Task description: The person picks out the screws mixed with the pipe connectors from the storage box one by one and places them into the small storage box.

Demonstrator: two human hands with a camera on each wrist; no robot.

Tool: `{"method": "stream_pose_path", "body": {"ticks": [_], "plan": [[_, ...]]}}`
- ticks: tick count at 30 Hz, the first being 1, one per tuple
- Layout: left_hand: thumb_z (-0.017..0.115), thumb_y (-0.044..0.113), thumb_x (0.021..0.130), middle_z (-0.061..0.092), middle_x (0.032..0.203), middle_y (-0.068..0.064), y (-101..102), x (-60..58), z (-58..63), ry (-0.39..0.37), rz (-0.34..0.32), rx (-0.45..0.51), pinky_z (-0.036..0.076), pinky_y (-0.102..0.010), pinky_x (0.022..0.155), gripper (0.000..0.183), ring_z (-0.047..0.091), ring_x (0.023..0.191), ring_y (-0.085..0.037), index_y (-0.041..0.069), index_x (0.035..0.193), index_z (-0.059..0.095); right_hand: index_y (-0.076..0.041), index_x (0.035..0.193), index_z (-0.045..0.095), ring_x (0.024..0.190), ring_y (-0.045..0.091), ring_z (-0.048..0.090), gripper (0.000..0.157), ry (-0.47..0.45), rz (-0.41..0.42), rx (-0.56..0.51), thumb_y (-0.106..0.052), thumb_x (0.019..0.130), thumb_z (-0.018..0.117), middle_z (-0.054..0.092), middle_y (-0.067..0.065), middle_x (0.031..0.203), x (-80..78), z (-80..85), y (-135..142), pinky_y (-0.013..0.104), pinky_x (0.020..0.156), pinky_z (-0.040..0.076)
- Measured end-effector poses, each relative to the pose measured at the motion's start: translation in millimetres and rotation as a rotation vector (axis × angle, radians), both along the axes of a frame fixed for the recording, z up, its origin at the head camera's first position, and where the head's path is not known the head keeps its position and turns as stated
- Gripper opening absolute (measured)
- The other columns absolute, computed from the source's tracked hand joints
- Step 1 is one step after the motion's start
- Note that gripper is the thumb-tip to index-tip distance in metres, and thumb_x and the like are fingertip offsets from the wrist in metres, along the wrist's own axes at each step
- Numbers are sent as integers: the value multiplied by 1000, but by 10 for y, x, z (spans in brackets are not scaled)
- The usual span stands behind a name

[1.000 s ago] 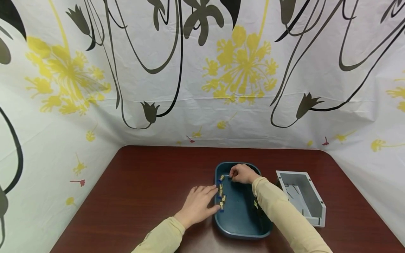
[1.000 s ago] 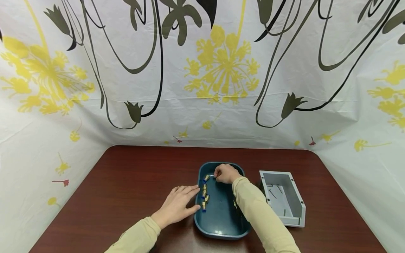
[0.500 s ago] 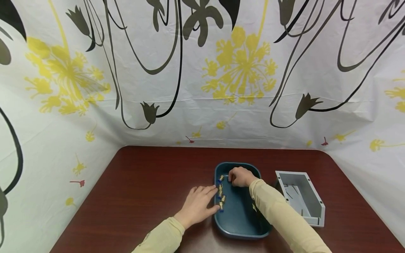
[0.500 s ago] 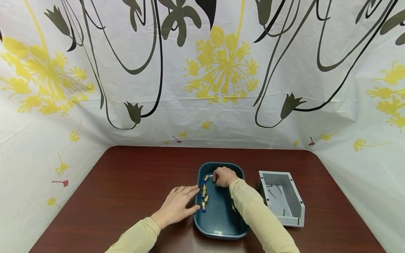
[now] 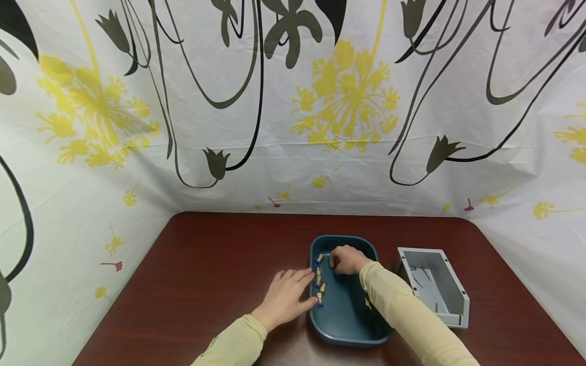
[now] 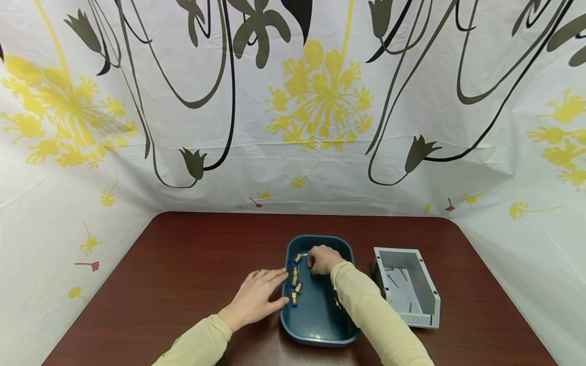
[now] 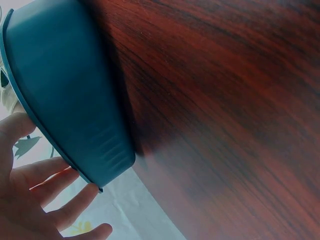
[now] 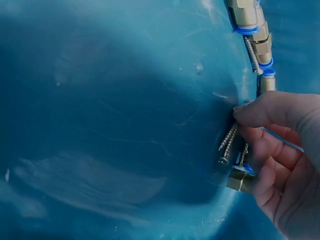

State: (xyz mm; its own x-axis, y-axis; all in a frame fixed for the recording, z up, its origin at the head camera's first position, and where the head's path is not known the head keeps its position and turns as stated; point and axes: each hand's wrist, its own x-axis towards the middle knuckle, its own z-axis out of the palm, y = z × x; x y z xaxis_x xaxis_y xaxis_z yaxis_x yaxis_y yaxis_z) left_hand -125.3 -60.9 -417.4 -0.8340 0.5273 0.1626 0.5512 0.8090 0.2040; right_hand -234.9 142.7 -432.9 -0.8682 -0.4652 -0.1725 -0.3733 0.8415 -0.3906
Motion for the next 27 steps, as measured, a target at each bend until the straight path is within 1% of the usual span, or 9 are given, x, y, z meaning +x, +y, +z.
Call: {"method": "stream_pose_path", "body": {"ticks": [8, 13, 18, 21, 24, 27], "plan": [[55, 44, 83, 46, 128, -1, 2, 6, -1, 0, 0, 3, 33, -48, 88, 54, 45, 109, -19, 12, 126, 50, -16, 69, 56, 55, 12, 46, 15, 29, 38, 4, -9, 70, 70, 49, -5, 63, 13, -27, 11, 29, 52, 39], [55, 44, 83, 46, 128, 0, 4, 3, -6, -5, 0, 2, 33, -48, 88, 54, 45, 109, -19, 12, 126, 50, -16, 68, 56, 54, 11, 46, 16, 33, 40, -11, -10, 71, 70, 49, -5, 62, 6, -58, 27, 29, 51, 39], [55, 44, 83, 46, 128, 0, 5, 5, -9, -2, 1, 0, 33, -47, 88, 54, 45, 108, -19, 12, 126, 50, -14, 71, 57, 54, 11, 47, 13, 16, 25, -72, -9, 71, 69, 50, -4, 63, -3, -83, 58, 29, 51, 39], [55, 44, 83, 47, 127, 0, 5, 7, -5, 7, 0, 3, 33, -47, 87, 54, 46, 108, -19, 12, 125, 51, -13, 72, 58, 54, 11, 48, 11, 10, 22, -110, -7, 71, 68, 51, -5, 64, -5, -67, 79, 28, 51, 40], [56, 44, 83, 47, 127, 0, 7, 8, -3, 9, 0, 8, 34, -47, 87, 53, 46, 107, -19, 12, 125, 51, -11, 73, 59, 55, 11, 48, 9, 12, 40, -135, -5, 72, 66, 52, -5, 64, -8, -30, 102, 28, 52, 41], [56, 44, 83, 47, 127, 0, 8, 7, -1, 6, 3, 7, 33, -47, 87, 53, 46, 107, -19, 12, 125, 51, -9, 75, 60, 55, 11, 48, 7, 18, 73, -159, -3, 73, 64, 52, -5, 65, -14, 23, 127, 28, 52, 41]]}}
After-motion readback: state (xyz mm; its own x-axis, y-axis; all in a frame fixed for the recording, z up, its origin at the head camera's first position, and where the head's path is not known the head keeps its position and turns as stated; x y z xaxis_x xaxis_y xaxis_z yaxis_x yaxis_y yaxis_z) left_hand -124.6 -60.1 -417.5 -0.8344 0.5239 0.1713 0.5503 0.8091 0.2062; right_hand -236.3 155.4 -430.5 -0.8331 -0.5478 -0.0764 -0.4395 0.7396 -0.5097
